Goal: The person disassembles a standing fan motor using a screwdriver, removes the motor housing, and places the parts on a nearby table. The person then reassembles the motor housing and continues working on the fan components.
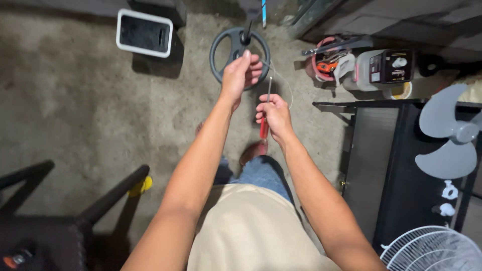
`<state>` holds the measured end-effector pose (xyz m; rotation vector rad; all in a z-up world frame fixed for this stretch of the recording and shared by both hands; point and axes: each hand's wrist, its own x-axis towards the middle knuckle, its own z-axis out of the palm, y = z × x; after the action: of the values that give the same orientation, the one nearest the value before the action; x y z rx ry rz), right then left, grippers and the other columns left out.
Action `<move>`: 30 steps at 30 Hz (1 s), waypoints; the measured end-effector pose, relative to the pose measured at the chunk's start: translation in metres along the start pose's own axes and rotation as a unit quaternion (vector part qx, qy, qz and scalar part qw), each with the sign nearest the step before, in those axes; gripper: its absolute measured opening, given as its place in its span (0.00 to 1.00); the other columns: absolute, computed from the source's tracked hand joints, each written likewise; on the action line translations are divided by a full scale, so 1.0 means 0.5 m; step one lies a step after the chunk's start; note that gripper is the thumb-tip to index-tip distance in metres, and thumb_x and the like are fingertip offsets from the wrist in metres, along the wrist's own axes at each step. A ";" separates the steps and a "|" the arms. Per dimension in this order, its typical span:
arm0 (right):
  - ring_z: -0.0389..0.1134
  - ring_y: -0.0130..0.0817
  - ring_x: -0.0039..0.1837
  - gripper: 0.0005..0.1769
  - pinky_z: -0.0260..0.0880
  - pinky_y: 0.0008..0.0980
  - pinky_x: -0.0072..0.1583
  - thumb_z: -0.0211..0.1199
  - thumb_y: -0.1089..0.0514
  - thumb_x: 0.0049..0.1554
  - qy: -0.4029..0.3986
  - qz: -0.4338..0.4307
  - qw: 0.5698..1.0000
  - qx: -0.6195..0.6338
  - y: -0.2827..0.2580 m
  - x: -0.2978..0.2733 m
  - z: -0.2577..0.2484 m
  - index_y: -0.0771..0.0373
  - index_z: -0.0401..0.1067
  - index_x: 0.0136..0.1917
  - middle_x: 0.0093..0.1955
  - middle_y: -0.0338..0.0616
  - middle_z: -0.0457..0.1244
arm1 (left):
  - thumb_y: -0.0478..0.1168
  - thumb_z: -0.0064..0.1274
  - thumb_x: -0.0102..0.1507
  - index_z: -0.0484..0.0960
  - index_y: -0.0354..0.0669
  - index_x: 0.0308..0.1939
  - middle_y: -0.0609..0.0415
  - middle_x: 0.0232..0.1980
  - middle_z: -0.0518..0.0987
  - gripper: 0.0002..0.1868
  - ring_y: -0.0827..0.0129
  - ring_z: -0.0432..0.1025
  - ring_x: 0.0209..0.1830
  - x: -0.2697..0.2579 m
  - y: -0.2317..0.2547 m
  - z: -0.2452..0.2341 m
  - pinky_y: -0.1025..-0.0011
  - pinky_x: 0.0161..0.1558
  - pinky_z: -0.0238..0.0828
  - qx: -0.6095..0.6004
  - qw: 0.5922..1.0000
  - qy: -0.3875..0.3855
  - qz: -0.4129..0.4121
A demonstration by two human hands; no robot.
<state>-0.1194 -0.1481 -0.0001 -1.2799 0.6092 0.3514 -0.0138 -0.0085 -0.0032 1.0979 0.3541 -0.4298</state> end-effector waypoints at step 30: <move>0.67 0.24 0.35 0.05 0.69 0.28 0.39 0.65 0.62 0.52 0.171 -0.031 0.945 -0.277 0.795 0.617 0.194 0.63 0.80 0.39 0.32 0.38 0.69 | 0.41 0.55 0.65 0.78 0.37 0.60 0.56 0.45 0.82 0.20 0.75 0.73 0.38 0.288 -0.768 -0.688 0.76 0.36 0.70 0.057 0.974 0.167 -0.143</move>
<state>-0.0768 0.0237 -0.4808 -1.9224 0.7925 0.2550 -0.1035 0.1320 -0.5118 1.2388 0.7988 -0.5243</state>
